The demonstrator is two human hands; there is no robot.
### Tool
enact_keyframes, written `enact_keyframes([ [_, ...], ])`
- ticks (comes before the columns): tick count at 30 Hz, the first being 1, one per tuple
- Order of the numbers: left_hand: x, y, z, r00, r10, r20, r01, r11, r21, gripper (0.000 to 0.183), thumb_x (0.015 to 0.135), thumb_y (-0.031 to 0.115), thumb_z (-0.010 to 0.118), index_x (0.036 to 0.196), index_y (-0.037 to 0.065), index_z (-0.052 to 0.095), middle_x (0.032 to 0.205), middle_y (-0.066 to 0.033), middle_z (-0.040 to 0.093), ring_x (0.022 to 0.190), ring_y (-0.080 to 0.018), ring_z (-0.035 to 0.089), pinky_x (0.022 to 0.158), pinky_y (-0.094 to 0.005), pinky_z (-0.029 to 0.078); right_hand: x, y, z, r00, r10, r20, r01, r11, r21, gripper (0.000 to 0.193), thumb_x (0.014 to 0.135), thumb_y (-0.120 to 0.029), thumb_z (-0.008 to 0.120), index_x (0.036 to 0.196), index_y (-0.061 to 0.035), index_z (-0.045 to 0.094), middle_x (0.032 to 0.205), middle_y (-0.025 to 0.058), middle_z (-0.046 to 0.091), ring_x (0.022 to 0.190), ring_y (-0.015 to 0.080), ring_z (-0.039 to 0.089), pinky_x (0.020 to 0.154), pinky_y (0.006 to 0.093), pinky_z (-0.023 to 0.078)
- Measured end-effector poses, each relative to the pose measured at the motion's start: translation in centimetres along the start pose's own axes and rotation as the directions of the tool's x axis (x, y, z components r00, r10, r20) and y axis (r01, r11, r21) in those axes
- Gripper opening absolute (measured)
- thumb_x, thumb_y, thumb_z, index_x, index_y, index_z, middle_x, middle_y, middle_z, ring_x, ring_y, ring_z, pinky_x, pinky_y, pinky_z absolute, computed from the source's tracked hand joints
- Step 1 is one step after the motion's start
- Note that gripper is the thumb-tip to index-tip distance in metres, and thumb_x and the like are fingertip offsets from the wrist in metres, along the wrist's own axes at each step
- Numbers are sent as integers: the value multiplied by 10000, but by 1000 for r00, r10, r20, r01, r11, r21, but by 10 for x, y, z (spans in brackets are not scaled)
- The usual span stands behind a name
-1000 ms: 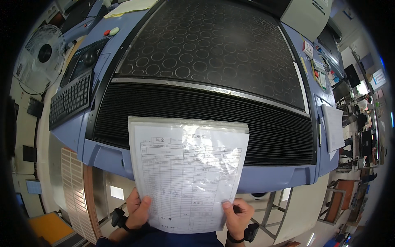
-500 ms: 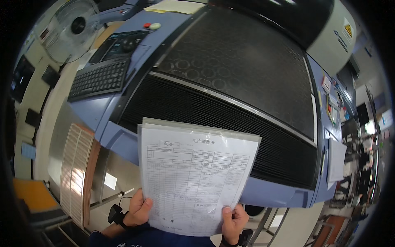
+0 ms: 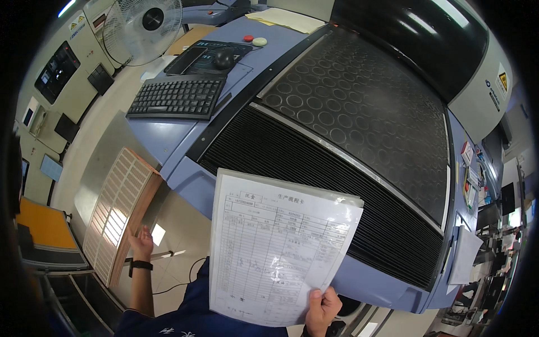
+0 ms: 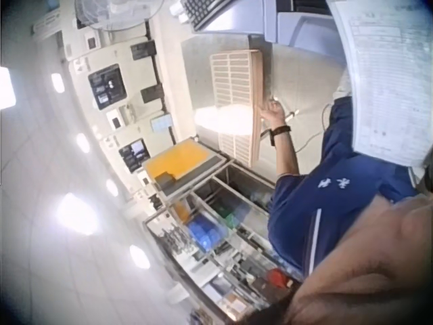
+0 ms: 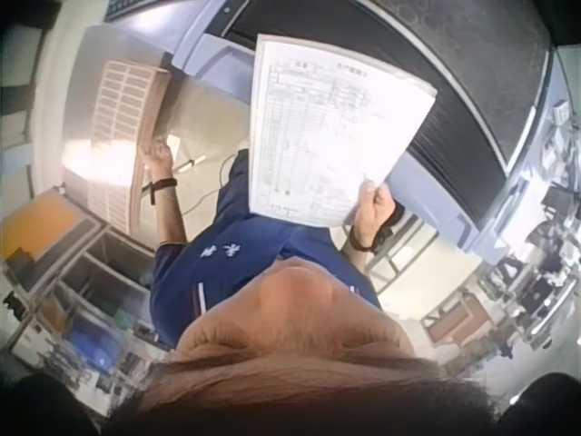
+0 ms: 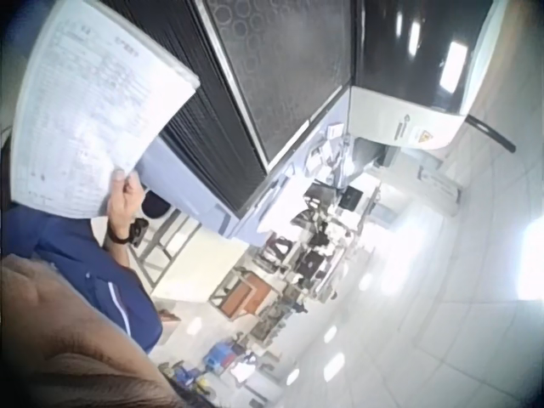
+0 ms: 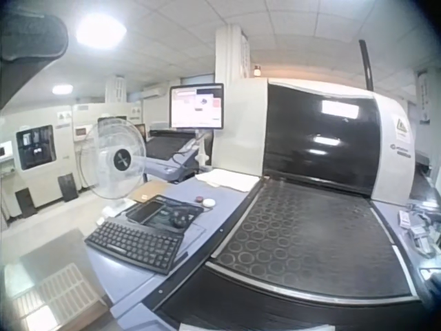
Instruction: The operator is inspecting large sheets of circuit board panels, marking them with a pen, and reviewing production documentation.
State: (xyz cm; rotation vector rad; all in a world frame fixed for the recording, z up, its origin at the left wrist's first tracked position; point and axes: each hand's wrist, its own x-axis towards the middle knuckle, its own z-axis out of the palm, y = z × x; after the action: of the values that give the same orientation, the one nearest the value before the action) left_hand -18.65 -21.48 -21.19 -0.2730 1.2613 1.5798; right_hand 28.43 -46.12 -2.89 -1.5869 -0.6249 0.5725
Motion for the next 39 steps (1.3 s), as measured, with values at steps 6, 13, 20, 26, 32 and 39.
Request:
enact_keyframes([
  [6,55,52,-49,964,237,-117,-202,946,255,839,861,684,600,1356,21,464,1111,-98,632,966,-186,660,663,-202,529,0,7,-5,1000,10,-6,-10,1000,11,292,978,-202,595,1011,84,638,869,69,675,760,84,556,713,226,425],
  [13,62,54,-64,974,195,-111,-139,911,388,732,919,623,561,1359,45,474,1137,-84,643,965,-171,662,667,-198,538,-6,10,-6,999,20,-49,-21,999,-37,287,968,-212,606,943,72,629,799,36,638,703,65,496,659,218,384],
  [20,58,56,-91,948,164,273,-169,986,-4,256,1027,291,538,1057,44,599,843,-28,650,614,-56,599,469,-140,488,-2,6,-1,999,35,-24,-37,997,-69,280,965,-198,594,893,70,624,785,16,611,707,59,468,646,221,361],
  [26,-22,133,-38,894,329,306,-302,944,-133,222,1042,169,479,1036,-22,593,808,-40,660,421,-14,408,350,-150,343,8,10,-2,999,-20,-25,20,1000,-1,274,978,-190,565,928,74,613,801,39,629,742,79,521,686,226,406],
  [32,-146,112,-3,715,608,345,-603,786,-136,204,1039,145,489,975,-9,606,537,47,454,390,-18,341,357,-194,250,10,-12,6,998,-15,-62,12,999,-53,227,964,-140,580,936,84,599,770,98,596,679,170,505,615,310,421],
  [39,-258,78,45,445,810,382,-837,528,-144,135,951,47,592,1054,-33,558,598,-46,551,340,-100,412,314,-232,295,14,-10,2,995,-57,-76,42,983,-180,402,988,-281,563,992,118,610,864,169,610,778,233,524,694,392,455],
])
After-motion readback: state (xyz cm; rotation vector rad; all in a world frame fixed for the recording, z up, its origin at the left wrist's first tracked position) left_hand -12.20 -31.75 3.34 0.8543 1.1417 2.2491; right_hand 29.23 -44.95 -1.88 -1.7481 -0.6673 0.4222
